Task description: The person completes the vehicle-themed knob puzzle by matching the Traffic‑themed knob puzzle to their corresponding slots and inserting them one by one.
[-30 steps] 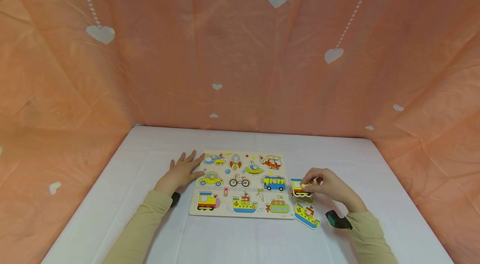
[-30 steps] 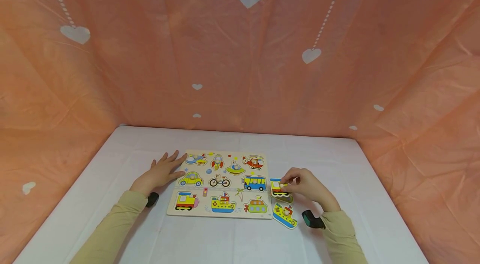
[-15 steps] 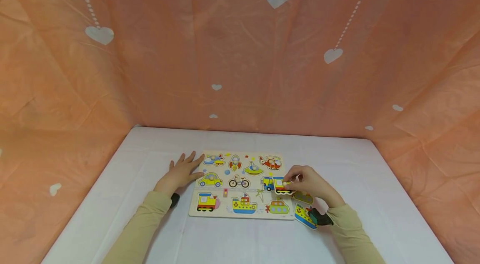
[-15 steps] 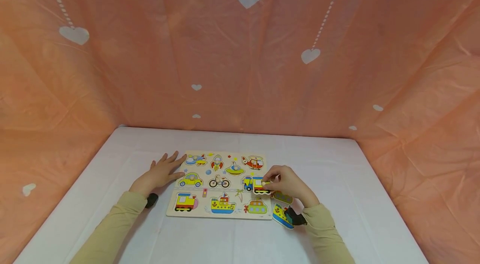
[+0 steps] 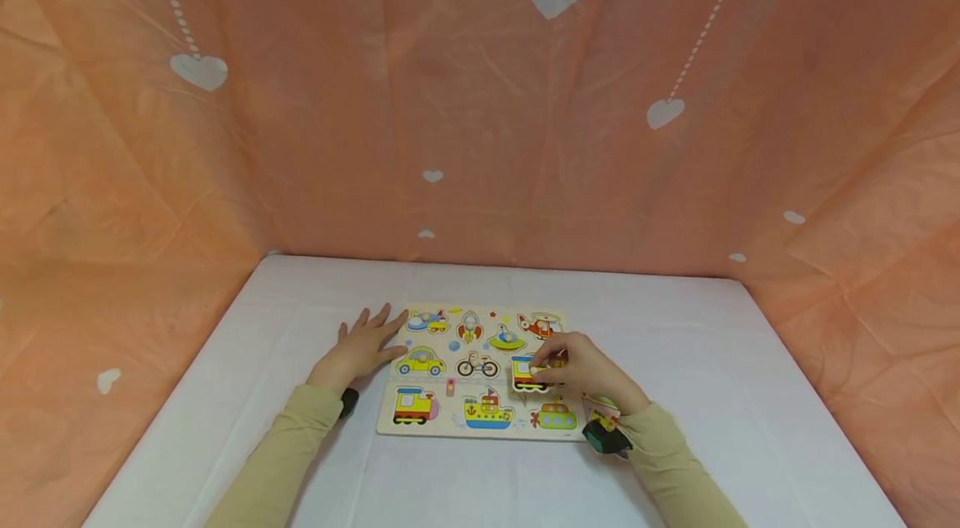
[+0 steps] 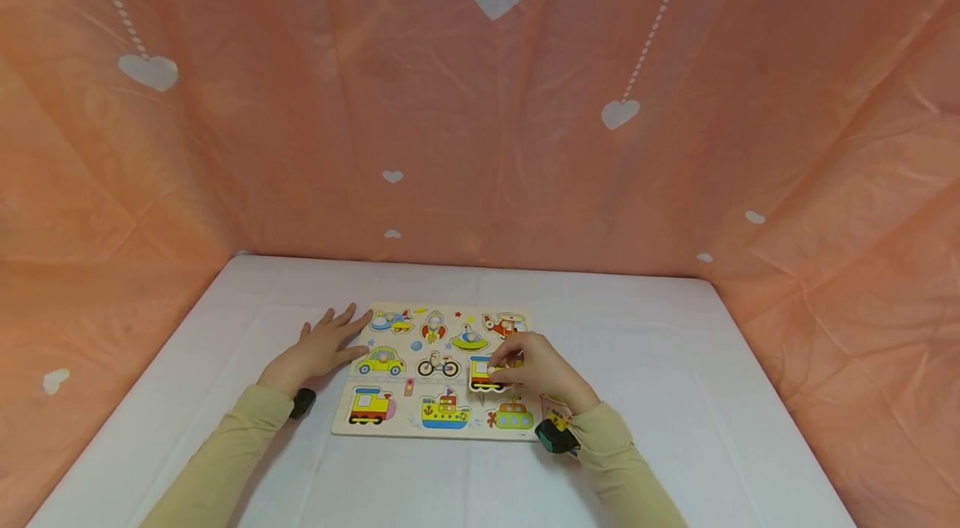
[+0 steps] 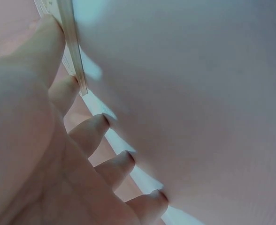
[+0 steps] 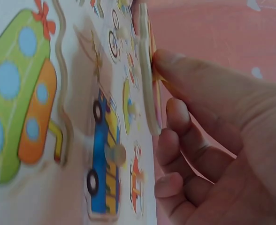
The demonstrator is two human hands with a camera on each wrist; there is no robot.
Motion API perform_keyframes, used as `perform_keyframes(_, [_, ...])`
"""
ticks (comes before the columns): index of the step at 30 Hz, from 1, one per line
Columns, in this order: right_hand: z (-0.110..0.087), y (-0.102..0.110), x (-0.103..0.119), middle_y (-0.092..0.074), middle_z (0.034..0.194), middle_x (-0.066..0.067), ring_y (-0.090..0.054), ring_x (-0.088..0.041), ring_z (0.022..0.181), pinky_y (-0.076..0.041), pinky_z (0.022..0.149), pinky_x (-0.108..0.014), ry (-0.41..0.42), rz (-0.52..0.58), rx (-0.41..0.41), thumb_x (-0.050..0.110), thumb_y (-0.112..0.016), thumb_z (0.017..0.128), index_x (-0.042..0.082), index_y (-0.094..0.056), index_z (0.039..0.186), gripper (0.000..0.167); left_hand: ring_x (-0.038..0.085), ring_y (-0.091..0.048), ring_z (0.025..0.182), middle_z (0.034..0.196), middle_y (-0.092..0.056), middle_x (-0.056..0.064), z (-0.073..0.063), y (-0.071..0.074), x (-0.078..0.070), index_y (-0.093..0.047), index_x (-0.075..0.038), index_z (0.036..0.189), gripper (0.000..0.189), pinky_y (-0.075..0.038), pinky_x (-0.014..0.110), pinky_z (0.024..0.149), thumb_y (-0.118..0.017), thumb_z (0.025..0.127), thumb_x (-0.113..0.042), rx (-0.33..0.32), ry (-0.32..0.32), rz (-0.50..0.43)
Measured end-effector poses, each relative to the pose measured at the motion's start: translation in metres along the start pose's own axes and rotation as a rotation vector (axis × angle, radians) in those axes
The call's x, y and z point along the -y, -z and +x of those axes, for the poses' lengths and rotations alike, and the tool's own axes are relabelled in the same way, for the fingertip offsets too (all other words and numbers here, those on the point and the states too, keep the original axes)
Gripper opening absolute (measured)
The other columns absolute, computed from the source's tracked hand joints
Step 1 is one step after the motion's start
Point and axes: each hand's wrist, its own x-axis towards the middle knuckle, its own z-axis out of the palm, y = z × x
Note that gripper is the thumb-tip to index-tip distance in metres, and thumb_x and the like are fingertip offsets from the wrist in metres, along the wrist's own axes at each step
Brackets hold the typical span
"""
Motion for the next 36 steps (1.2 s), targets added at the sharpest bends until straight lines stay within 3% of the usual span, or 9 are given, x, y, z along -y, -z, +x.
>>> perform_keyframes(8, [0.010, -0.012, 0.006, -0.065, 0.082, 0.008, -0.054, -0.012, 0.074, -0.047, 0.066, -0.026, 0.009, 0.015, 0.031, 0.018, -0.079, 0.080, 0.017, -0.074, 0.086, 0.008, 0.052, -0.005, 0.138, 0.155, -0.017, 0.022, 0.000, 0.001, 0.000, -0.030, -0.016, 0.151, 0.071, -0.002, 0.072, 0.103, -0.060, 0.092, -0.042, 0.002, -0.008, -0.017])
perform_keyframes(17, [0.021, -0.032, 0.016, -0.061, 0.080, 0.008, -0.052, -0.011, 0.069, -0.045, 0.061, -0.024, 0.063, 0.021, 0.043, 0.018, -0.079, 0.081, 0.018, -0.074, 0.085, 0.006, 0.052, -0.005, 0.138, 0.156, -0.016, 0.022, 0.001, 0.001, -0.001, -0.030, -0.016, 0.151, 0.071, -0.002, 0.072, 0.103, -0.061, 0.092, -0.042, 0.008, -0.005, -0.012])
perform_keyframes(25, [0.031, -0.050, 0.031, -0.062, 0.079, 0.007, -0.052, -0.012, 0.064, -0.041, 0.056, -0.022, 0.032, 0.040, 0.069, 0.017, -0.079, 0.080, 0.014, -0.073, 0.084, 0.007, 0.052, -0.006, 0.138, 0.155, -0.017, 0.022, -0.001, 0.002, -0.001, -0.031, -0.015, 0.151, 0.070, -0.003, 0.072, 0.103, -0.060, 0.093, -0.041, 0.002, -0.010, 0.000])
perform_keyframes(36, [0.040, -0.070, 0.045, -0.060, 0.080, 0.004, -0.054, -0.010, 0.067, -0.047, 0.057, -0.022, 0.014, 0.078, 0.106, 0.016, -0.078, 0.081, 0.016, -0.073, 0.084, 0.005, 0.052, -0.006, 0.138, 0.155, -0.017, 0.022, -0.001, 0.001, -0.002, -0.031, -0.015, 0.151, 0.071, -0.003, 0.072, 0.103, -0.061, 0.092, -0.041, -0.004, -0.013, -0.003])
